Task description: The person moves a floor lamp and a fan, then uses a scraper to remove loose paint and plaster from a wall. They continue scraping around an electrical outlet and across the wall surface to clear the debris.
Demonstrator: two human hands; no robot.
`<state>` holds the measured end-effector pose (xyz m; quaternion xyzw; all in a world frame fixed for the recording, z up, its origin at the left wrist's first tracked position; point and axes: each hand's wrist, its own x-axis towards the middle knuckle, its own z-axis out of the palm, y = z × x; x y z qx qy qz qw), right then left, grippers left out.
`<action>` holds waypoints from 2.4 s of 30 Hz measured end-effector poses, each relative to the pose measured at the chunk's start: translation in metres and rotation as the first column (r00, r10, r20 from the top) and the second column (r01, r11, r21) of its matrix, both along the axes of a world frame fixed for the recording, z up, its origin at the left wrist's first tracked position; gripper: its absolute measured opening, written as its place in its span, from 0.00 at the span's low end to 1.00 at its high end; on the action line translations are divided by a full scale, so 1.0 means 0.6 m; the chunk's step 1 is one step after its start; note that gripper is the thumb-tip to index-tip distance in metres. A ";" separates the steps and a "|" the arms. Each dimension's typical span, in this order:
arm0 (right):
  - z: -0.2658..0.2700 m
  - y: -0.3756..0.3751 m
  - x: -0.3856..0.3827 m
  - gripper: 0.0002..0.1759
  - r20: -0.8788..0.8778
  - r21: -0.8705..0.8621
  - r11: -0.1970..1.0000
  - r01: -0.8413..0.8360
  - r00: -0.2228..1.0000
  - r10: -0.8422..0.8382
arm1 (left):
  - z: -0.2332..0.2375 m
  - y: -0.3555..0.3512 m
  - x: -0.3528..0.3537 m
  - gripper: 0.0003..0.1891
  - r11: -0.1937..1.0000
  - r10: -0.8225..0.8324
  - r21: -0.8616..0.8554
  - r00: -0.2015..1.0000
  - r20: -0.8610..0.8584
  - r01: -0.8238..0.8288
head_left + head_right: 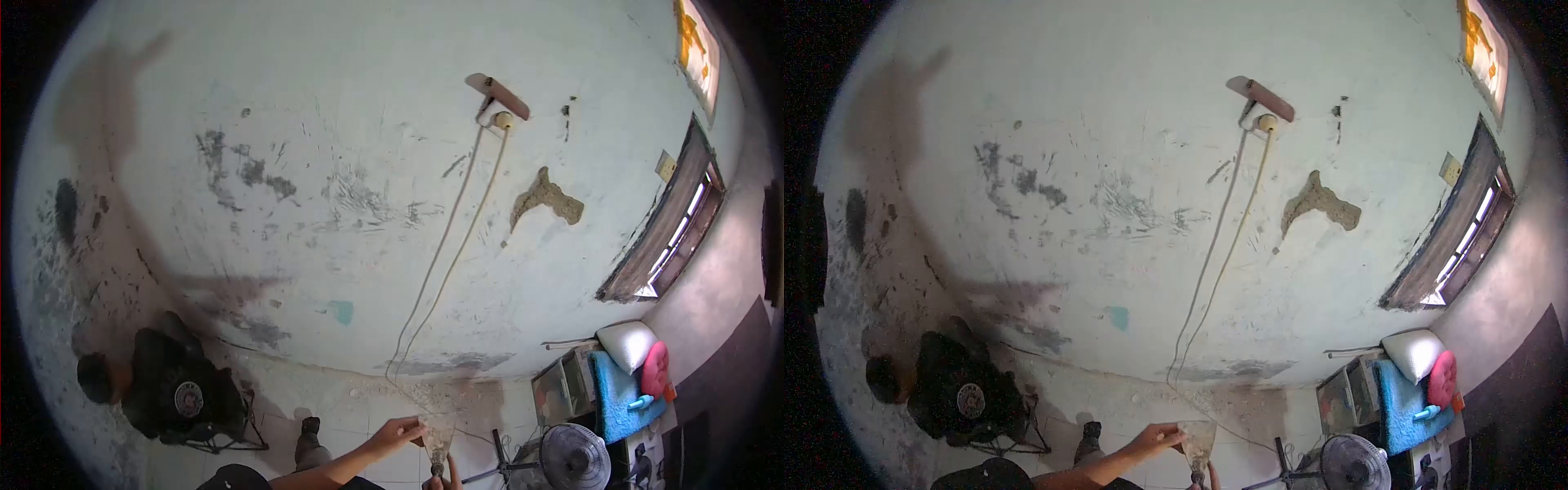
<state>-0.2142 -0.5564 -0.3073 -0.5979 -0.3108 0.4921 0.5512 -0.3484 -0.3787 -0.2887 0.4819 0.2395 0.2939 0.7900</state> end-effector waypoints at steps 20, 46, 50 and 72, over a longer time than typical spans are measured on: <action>0.307 0.753 -0.243 0.33 -0.024 0.640 0.730 0.240 0.956 -0.293 | 0.356 0.633 -0.061 0.21 0.683 0.349 0.591 0.902 0.253 -0.430; 0.290 0.808 -0.205 0.33 0.083 0.662 0.743 0.097 0.976 -0.201 | 0.373 0.665 -0.052 0.19 0.530 0.514 0.646 0.814 0.269 -0.548; 0.306 0.832 -0.190 0.32 0.151 0.665 0.737 0.119 0.946 -0.288 | 0.382 0.679 -0.040 0.20 0.497 0.536 0.654 0.795 0.285 -0.570; 0.338 0.824 -0.171 0.31 0.313 0.700 0.713 -0.043 0.915 -0.253 | 0.442 0.659 -0.036 0.22 0.496 0.642 0.491 0.684 0.347 -0.716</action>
